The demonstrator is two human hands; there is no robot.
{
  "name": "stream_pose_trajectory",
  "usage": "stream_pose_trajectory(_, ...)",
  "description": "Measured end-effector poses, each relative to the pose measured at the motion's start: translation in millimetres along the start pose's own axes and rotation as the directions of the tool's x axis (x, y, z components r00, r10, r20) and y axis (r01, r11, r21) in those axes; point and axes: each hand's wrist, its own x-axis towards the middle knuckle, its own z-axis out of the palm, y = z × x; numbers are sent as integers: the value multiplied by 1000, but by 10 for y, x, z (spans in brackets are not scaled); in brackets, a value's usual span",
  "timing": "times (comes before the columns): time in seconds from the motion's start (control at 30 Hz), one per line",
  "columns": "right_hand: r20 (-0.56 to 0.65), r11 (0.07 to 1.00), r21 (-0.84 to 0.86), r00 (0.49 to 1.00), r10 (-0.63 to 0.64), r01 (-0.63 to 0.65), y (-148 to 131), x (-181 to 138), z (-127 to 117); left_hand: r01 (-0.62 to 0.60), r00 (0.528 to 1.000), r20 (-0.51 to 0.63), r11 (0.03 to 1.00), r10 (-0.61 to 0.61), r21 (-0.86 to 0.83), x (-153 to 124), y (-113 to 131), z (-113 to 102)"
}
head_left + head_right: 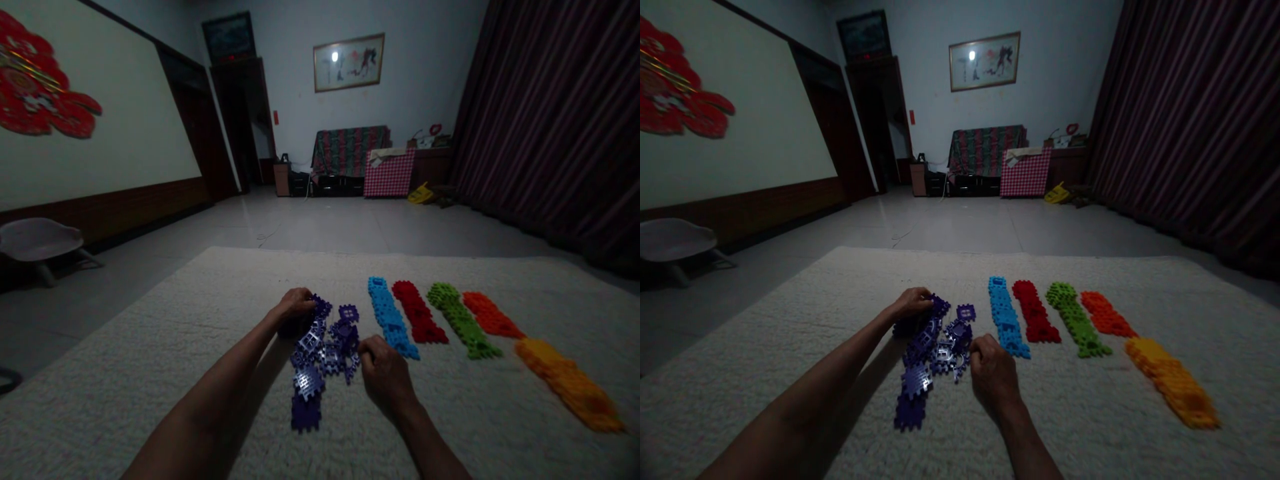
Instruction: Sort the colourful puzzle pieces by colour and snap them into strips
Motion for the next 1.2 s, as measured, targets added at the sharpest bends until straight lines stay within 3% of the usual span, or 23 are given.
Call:
stream_pose_trajectory(0.37,11,1000,-4,1000,-3,3,-10,3,-4,-95,993,-34,934,113,346,-69,328,265)
stream_pose_trajectory(0.5,12,1000,-11,1000,15,-15,-11,6,-4,-175,982,-2,913,189,368,5,543,379)
stream_pose_trajectory(0.7,26,1000,-27,1000,12,-11,-19,3,-10,-183,983,92,915,160,359,111,755,577)
stream_pose_trajectory(1.03,43,997,1,996,-72,72,-107,-10,-4,-164,983,123,957,138,241,-42,591,354)
stream_pose_trajectory(1.1,70,991,13,988,-136,135,-136,-10,14,-155,987,71,966,143,208,-88,534,288)
stream_pose_trajectory(1.2,96,978,42,973,-208,205,-148,-11,45,-133,983,-111,983,147,130,-167,451,241)
